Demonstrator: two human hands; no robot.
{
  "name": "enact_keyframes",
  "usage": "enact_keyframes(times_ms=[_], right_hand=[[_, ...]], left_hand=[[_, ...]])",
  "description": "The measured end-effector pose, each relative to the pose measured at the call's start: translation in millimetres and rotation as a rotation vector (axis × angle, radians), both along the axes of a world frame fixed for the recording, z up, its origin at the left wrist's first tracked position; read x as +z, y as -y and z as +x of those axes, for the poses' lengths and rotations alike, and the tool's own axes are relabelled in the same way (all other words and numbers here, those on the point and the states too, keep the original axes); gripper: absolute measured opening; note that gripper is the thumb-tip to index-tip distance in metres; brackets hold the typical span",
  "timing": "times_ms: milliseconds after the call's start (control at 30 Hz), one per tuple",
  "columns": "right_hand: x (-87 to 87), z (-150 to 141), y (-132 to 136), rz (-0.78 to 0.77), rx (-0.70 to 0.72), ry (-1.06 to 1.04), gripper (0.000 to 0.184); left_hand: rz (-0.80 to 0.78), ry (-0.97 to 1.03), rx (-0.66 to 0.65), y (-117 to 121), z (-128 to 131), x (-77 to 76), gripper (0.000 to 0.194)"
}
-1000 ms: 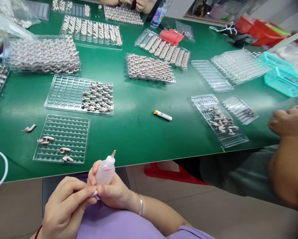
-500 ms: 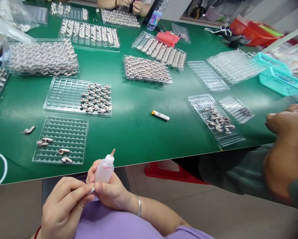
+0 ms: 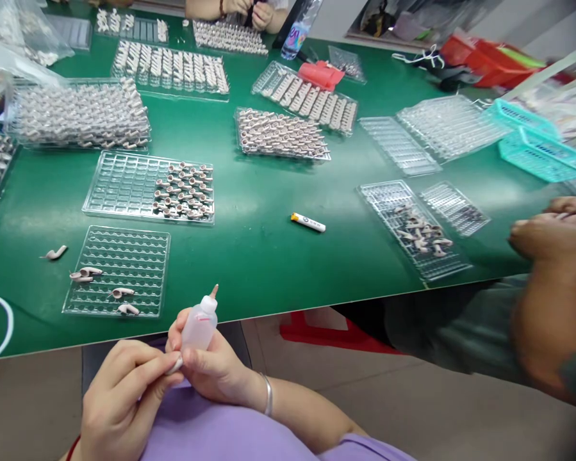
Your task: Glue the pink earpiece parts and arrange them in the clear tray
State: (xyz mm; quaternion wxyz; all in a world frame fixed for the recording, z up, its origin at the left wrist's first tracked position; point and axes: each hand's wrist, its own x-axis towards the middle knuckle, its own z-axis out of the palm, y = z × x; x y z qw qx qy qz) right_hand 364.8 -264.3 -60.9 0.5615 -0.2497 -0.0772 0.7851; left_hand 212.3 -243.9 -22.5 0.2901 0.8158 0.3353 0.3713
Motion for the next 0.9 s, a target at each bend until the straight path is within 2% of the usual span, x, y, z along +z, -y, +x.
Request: enact_keyframes(times_ms=[367, 500, 567, 667, 767, 833, 900], right_hand=[[-3.6, -1.1, 2.5, 0.005, -0.004, 0.013, 0.048], [-3.4, 4.3, -3.8, 0.04, -0.05, 0.105, 0.047], [-3.4, 15.7, -12.4, 0.069, -0.129, 0.194, 0.047], [-4.7, 43.8, -27.7, 0.133, -0.332, 0.422, 0.043], [-10.2, 73.1, -38.7, 0.186, -0.487, 0.698, 0.034], [-17.1, 86.2, -41.8, 0.196, -0.517, 0.816, 0.031], [-25.1, 92.8, -42.4, 0.195, -0.522, 0.877, 0.03]], left_hand=[[0.012, 0.0, -0.011, 2.4, -2.8, -3.6, 0.037], [-0.03, -0.003, -0.012, -9.0, 0.8, -1.3, 0.031], [-0.116, -0.009, -0.004, -27.2, 3.8, 2.3, 0.025], [-0.329, -0.031, 0.077, -72.1, 8.6, 10.3, 0.015], [-0.482, -0.06, 0.143, -130.7, 15.7, 17.4, 0.031], [-0.468, -0.05, 0.161, -171.6, 24.0, 19.0, 0.037], [-0.294, -0.133, 0.212, -210.1, 35.9, 17.8, 0.035]])
